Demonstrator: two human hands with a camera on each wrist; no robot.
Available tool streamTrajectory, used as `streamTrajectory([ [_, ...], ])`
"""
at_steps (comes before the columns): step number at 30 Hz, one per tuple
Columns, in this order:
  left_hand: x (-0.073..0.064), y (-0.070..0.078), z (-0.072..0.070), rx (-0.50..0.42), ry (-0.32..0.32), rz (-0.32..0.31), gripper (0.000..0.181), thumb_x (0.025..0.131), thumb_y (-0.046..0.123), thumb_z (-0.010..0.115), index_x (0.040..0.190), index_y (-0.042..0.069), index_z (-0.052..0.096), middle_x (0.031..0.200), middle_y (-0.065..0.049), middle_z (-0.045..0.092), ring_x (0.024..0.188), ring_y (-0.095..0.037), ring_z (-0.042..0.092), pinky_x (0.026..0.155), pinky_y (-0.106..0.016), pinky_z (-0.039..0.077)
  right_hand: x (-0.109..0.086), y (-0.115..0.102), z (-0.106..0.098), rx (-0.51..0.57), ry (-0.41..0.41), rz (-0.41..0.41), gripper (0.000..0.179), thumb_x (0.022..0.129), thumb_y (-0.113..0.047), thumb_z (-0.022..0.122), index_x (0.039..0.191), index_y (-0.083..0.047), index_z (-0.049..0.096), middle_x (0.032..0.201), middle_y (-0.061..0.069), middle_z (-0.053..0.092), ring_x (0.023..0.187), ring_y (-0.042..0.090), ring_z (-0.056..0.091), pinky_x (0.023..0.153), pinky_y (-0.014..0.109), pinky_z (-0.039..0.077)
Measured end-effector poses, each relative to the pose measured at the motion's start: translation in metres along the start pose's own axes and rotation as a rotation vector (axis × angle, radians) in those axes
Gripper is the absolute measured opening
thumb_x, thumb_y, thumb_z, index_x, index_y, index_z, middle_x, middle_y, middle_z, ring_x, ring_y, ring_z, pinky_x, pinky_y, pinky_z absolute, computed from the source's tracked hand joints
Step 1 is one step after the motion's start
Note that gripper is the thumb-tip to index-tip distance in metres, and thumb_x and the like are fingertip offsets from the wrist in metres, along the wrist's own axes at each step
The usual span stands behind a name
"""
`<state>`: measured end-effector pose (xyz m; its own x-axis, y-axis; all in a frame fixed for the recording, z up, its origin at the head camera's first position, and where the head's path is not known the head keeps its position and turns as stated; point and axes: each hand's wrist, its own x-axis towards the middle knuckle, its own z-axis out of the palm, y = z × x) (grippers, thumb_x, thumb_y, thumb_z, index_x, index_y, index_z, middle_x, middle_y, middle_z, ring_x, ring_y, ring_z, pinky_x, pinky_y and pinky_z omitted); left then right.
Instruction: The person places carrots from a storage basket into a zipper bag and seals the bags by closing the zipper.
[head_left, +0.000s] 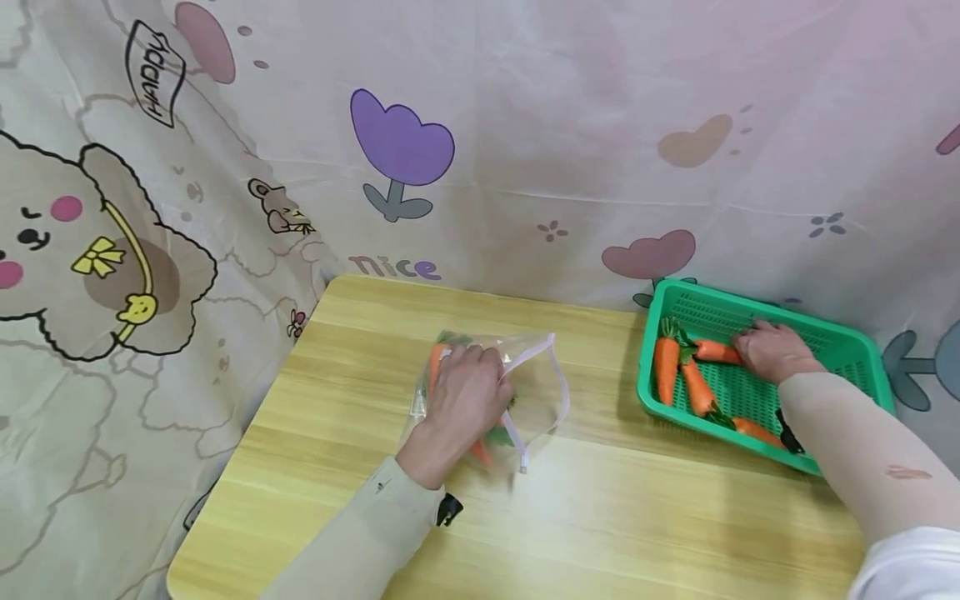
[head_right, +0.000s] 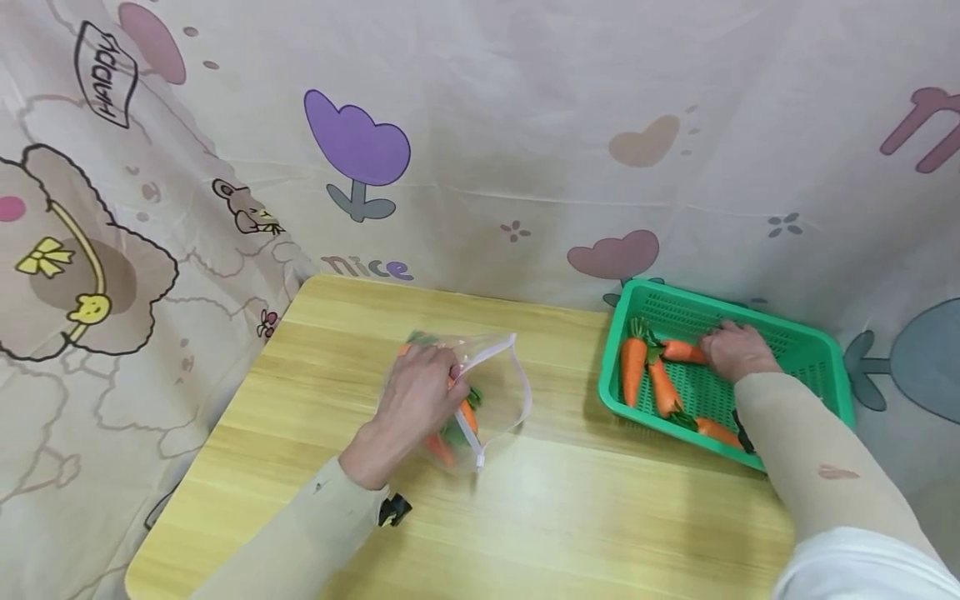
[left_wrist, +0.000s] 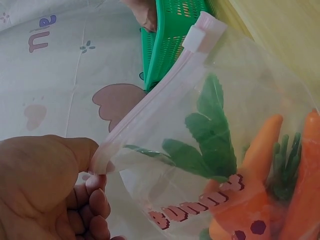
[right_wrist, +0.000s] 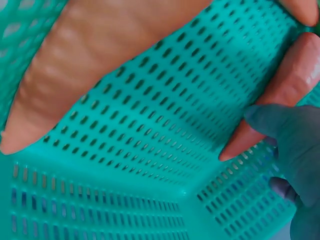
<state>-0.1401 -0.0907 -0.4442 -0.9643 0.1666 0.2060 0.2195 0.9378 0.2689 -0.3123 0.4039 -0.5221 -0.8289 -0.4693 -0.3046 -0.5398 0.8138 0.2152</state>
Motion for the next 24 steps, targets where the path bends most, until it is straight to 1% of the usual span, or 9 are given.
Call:
streamTrajectory([
  [2,0.0,-0.001,0.0,-0.007,-0.009,0.005,0.011,0.089,0.017,0.071,0.083,0.013,0.063,0.076,0.002,0.057,0.075,-0.021,0.047,0.078,-0.034,0.043,-0.006,-0.001,-0.004,0.025,0.002,0.027,0.015,0.093,-0.012,0.075,0.105,-0.004,0.069,0.102,0.017,0.072,0.102,0.044,0.059,0.087,0.064,0.05],
  [6,-0.001,-0.002,-0.001,-0.019,-0.024,-0.005,0.01,0.089,0.015,0.07,0.083,0.013,0.063,0.076,0.002,0.056,0.077,-0.022,0.049,0.08,-0.035,0.043,-0.018,-0.004,-0.015,0.105,0.03,0.079,0.027,0.089,-0.018,0.078,0.104,-0.004,0.062,0.098,0.014,0.069,0.097,0.043,0.054,0.081,0.063,0.044],
  [8,0.0,-0.003,-0.001,-0.027,-0.026,-0.008,0.009,0.09,0.015,0.069,0.084,0.013,0.063,0.076,0.001,0.057,0.078,-0.023,0.049,0.079,-0.036,0.043,-0.024,-0.006,-0.02,0.131,0.055,0.093,0.026,0.087,-0.018,0.078,0.099,-0.007,0.058,0.093,0.01,0.066,0.095,0.042,0.052,0.08,0.062,0.04],
  [10,0.001,-0.003,-0.001,-0.03,-0.022,-0.004,0.01,0.09,0.016,0.069,0.083,0.013,0.063,0.077,0.001,0.057,0.077,-0.024,0.05,0.076,-0.037,0.043,-0.032,-0.009,-0.025,0.145,0.083,0.093,0.025,0.086,-0.016,0.077,0.094,-0.012,0.054,0.088,0.006,0.063,0.094,0.04,0.05,0.082,0.063,0.038],
  [13,0.002,-0.003,-0.002,-0.033,-0.021,0.001,0.011,0.091,0.016,0.069,0.082,0.013,0.062,0.076,0.0,0.057,0.077,-0.024,0.05,0.076,-0.038,0.042,-0.044,-0.016,-0.028,0.144,0.136,0.087,0.025,0.086,-0.016,0.077,0.093,-0.014,0.053,0.088,0.004,0.063,0.096,0.038,0.05,0.086,0.066,0.038],
  [15,0.002,-0.003,-0.002,-0.031,-0.027,0.005,0.013,0.09,0.016,0.069,0.08,0.013,0.061,0.075,0.001,0.056,0.077,-0.024,0.049,0.077,-0.038,0.042,-0.052,-0.022,-0.029,0.136,0.167,0.082,0.026,0.087,-0.019,0.077,0.094,-0.014,0.053,0.091,0.005,0.064,0.099,0.039,0.05,0.089,0.069,0.037],
  [19,0.001,-0.005,-0.002,-0.021,-0.039,0.024,0.015,0.091,0.015,0.068,0.078,0.013,0.06,0.073,0.001,0.054,0.075,-0.023,0.048,0.079,-0.037,0.042,-0.068,-0.034,-0.03,0.106,0.233,0.082,0.031,0.087,-0.023,0.08,0.095,-0.012,0.053,0.094,0.008,0.063,0.1,0.039,0.049,0.092,0.069,0.038],
  [21,0.001,-0.006,-0.001,-0.016,-0.04,0.035,0.015,0.091,0.015,0.067,0.078,0.013,0.06,0.072,0.001,0.053,0.074,-0.023,0.048,0.079,-0.037,0.042,-0.075,-0.04,-0.032,0.081,0.272,0.084,0.034,0.085,-0.025,0.082,0.095,-0.011,0.052,0.093,0.009,0.062,0.098,0.038,0.049,0.091,0.067,0.039],
  [24,0.0,-0.008,-0.002,-0.018,-0.047,0.042,0.015,0.092,0.015,0.066,0.078,0.012,0.06,0.072,0.001,0.054,0.074,-0.023,0.048,0.079,-0.038,0.043,-0.084,-0.05,-0.036,0.049,0.325,0.084,0.037,0.083,-0.026,0.084,0.095,-0.01,0.052,0.091,0.008,0.06,0.094,0.036,0.047,0.085,0.06,0.039],
])
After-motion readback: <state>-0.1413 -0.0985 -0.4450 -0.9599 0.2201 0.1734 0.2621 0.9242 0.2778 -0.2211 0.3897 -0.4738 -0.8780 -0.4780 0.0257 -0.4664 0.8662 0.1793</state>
